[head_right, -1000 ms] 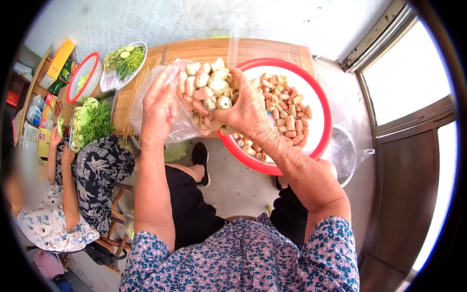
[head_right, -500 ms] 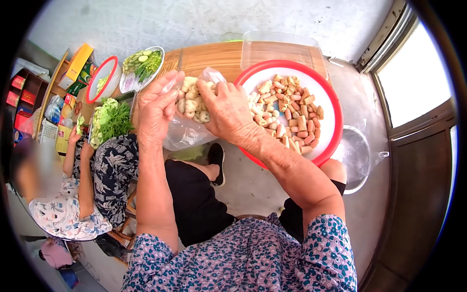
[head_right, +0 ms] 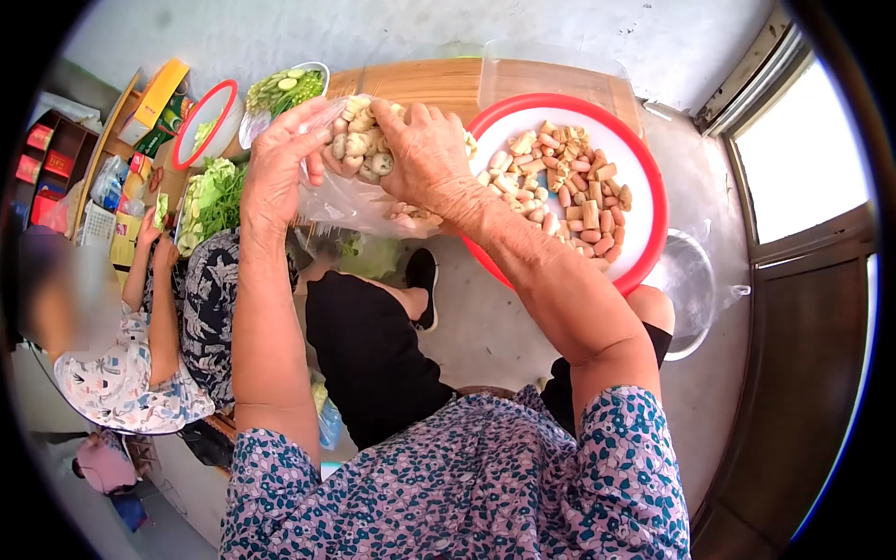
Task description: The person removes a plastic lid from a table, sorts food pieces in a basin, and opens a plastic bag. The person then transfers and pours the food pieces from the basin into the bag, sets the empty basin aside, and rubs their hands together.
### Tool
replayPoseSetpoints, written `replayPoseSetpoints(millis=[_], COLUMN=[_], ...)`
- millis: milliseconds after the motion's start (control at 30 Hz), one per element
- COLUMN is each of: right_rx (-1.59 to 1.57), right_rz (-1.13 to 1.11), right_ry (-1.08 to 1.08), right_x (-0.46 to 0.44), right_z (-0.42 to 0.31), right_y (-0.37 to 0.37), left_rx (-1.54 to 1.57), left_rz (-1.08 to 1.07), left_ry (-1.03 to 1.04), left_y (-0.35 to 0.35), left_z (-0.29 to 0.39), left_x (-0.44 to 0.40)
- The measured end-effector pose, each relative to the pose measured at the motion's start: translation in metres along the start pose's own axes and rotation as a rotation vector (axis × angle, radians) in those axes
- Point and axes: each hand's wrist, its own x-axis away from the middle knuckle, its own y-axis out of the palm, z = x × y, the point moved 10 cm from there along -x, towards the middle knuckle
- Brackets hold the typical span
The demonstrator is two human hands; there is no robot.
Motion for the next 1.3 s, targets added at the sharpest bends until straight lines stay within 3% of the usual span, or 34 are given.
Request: replayPoseSetpoints(millis=[133,167,300,367,500,600,667,733,800,833,900,933,1000,1067,1133,1200,1300], right_rx=[-0.073,-0.052,0.020,0.033,-0.038,-0.086,-0.077,-0.351,-0.396,-0.373,-0.273,-0.272,0.049,0.104,0.173,0.118,0.140], right_rz=[0.014,-0.020,-0.114,-0.205,-0.247,-0.392,-0.325,-0.415,-0.441,-0.308,-0.009,-0.015,-0.008,-0.124,-0.636,-0.606,-0.270], right_ry=[0.025,-0.005,-0.147,-0.213,-0.248,-0.235,-0.282,0.082,0.071,-0.023,-0.162,-0.161,-0.035,0.047,0.118,0.121,0.200], right_x=[0.002,0.002,0.004,0.003,-0.016,-0.024,-0.029,-0.037,-0.031,-0.033,-0.026,-0.022,-0.013,-0.002,0.017,0.008,-0.032], right_z=[-0.007,-0.013,-0.032,-0.040,-0.056,-0.051,-0.039,-0.001,0.011,0.013,0.020,0.023,0.039,0.054,0.078,0.089,0.099], right_y=[0.027,0.036,0.071,0.090,0.117,0.155,0.164,0.154,0.141,0.125,0.090,0.087,0.090,0.108,0.160,0.160,0.107], left_rx=[0.137,0.037,0.015,0.248,0.408,0.508,0.563,0.559,0.552,0.624,0.594,0.597,0.595,0.593,0.620,0.616,0.622], left_rz=[0.184,0.228,0.244,0.213,0.185,0.221,0.123,0.177,0.333,0.274,0.273,0.294,0.315,0.322,0.295,0.292,0.298], left_ry=[0.009,-0.016,-0.081,-0.152,-0.195,-0.134,0.005,-0.004,-0.087,0.029,0.049,0.046,0.037,0.027,0.049,0.057,0.084], left_y=[-0.036,-0.045,-0.060,-0.057,-0.058,-0.061,-0.061,-0.064,-0.088,-0.095,-0.105,-0.107,-0.105,-0.102,-0.101,-0.104,-0.106], left_z=[-0.008,-0.012,-0.011,-0.023,-0.035,-0.029,-0.007,-0.002,-0.028,-0.023,-0.022,-0.017,-0.014,-0.015,-0.016,-0.014,-0.010], left_x=[0.003,0.002,0.008,0.009,0.016,0.017,0.015,0.012,0.007,0.008,0.008,0.008,0.006,0.003,0.002,0.003,0.007])
